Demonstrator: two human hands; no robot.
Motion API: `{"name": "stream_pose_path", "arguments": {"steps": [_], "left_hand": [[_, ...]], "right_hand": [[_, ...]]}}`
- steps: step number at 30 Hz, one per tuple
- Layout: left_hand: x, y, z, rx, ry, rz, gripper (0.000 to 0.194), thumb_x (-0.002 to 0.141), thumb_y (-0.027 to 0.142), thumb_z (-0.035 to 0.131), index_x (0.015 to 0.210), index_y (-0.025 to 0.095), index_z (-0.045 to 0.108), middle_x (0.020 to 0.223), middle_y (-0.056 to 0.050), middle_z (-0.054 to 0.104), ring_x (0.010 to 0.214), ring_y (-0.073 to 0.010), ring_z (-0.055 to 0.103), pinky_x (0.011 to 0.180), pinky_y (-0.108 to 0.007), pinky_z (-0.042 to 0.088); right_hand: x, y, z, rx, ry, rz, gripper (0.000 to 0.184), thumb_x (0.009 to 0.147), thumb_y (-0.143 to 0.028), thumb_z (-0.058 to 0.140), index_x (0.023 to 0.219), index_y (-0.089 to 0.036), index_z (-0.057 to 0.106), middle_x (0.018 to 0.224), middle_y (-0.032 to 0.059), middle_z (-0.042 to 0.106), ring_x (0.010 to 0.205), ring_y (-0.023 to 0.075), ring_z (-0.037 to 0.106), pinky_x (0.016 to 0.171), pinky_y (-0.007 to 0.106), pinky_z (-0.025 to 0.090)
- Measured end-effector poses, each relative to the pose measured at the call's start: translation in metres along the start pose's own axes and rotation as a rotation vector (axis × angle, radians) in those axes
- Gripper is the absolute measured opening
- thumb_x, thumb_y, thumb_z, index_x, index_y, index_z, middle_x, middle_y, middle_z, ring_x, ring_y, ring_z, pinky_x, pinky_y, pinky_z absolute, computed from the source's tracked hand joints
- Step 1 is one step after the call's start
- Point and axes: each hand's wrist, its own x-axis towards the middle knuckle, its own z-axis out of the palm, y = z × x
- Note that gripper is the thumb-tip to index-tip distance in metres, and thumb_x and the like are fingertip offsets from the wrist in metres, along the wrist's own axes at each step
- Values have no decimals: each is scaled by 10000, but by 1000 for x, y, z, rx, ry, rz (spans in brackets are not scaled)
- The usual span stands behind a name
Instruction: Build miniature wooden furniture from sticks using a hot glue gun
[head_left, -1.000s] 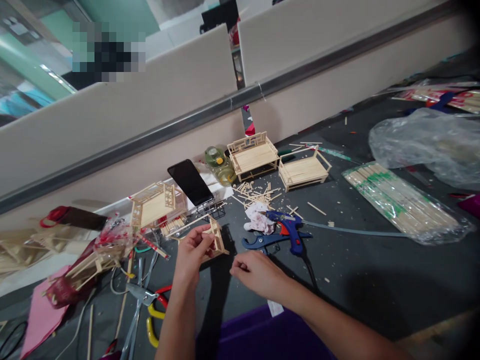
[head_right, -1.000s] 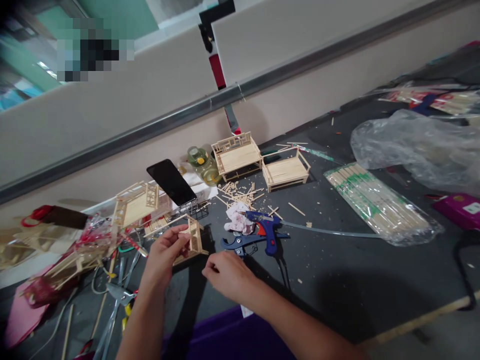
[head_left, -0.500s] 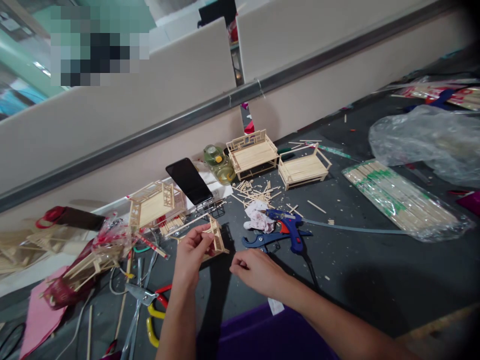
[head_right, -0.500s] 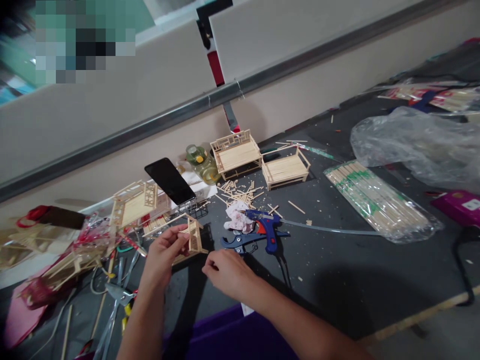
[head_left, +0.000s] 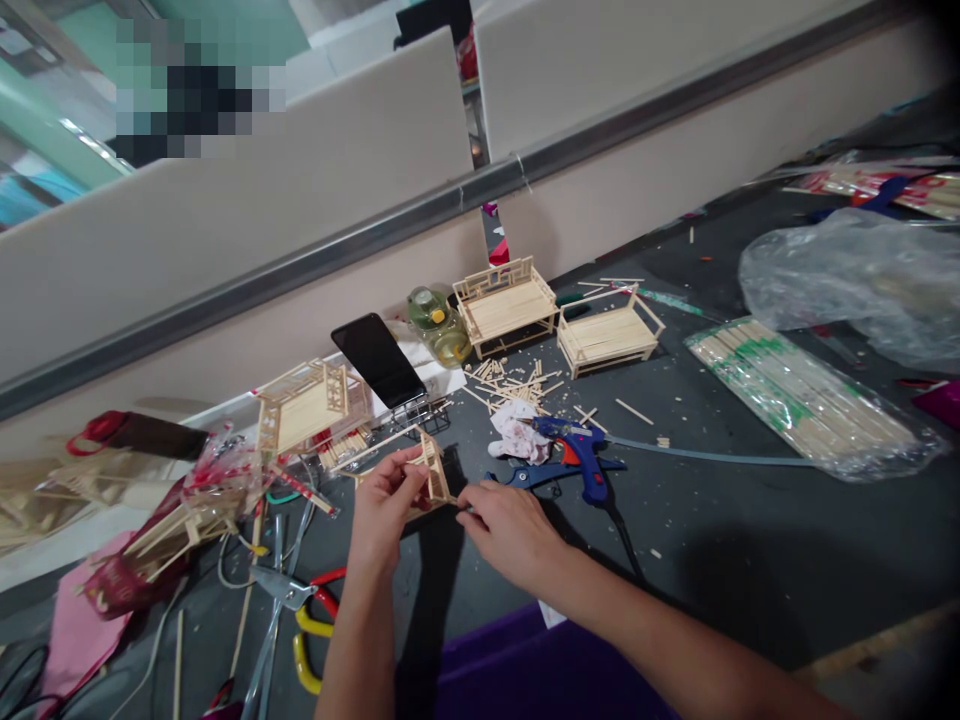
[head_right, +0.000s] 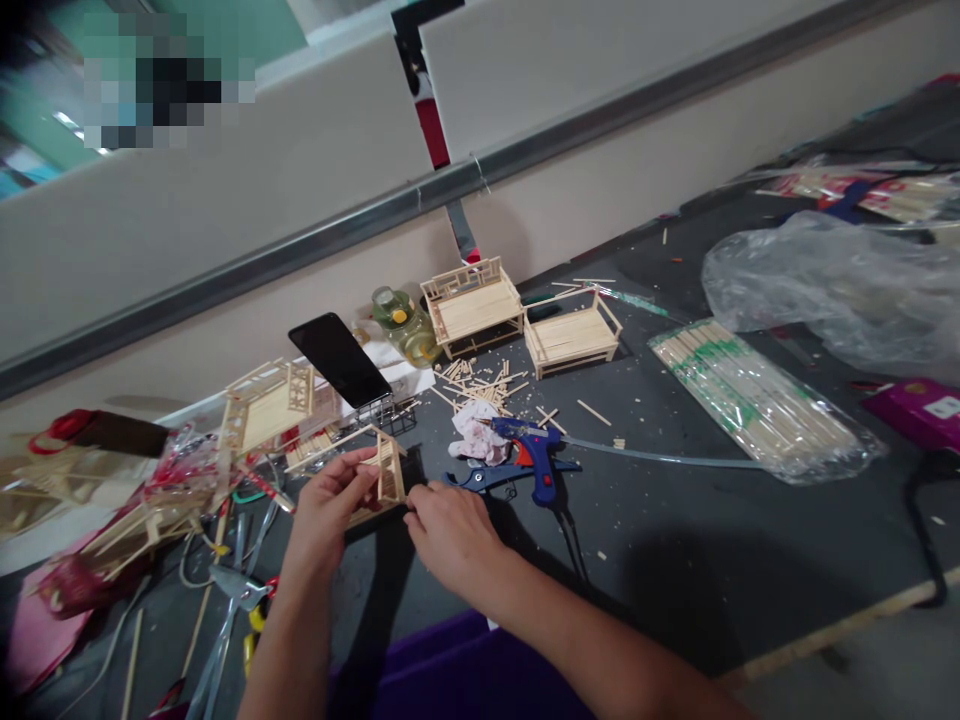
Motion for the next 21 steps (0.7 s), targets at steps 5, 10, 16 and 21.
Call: {"name": "stream_pose_path", "arguments": {"steps": [5,10,16,21], "left_hand": [[-1,2,1,-3,6,7,377,710,339,725,1014,138,629,631,33,597,506,-76,491,497,-187,443],[-4,4,1,-8,11,15,375,709,340,727,1008,135,630,635,24,611,506,-83,499,492,-194,448],[-5,5,3,-11,27,29,374,704,341,730,1004,139,632,648,25,615,523,-90,518,508,-204,466],[-4,4,3,-13,33,17,391,694,356,735,1004,138,639,642,28,609,512,-90,516,510,-213,474]], "right_hand": [[14,-4,4,-106,13,-13,104,883,-260,535,942,-209,604,936,40,639,842,185,621,679,275,402],[19,-6,8,-106,27,-35,100,888,-250,530,960,-206,585,961,45,627,855,182,612,697,280,411],[21,-3,6,-121,7,-20,109,882,-246,540,973,-204,583,946,46,628,849,185,615,690,281,418],[21,-2,7,-115,-8,-31,116,880,-233,539,983,-203,584,951,48,626,855,187,618,695,287,424]]}}
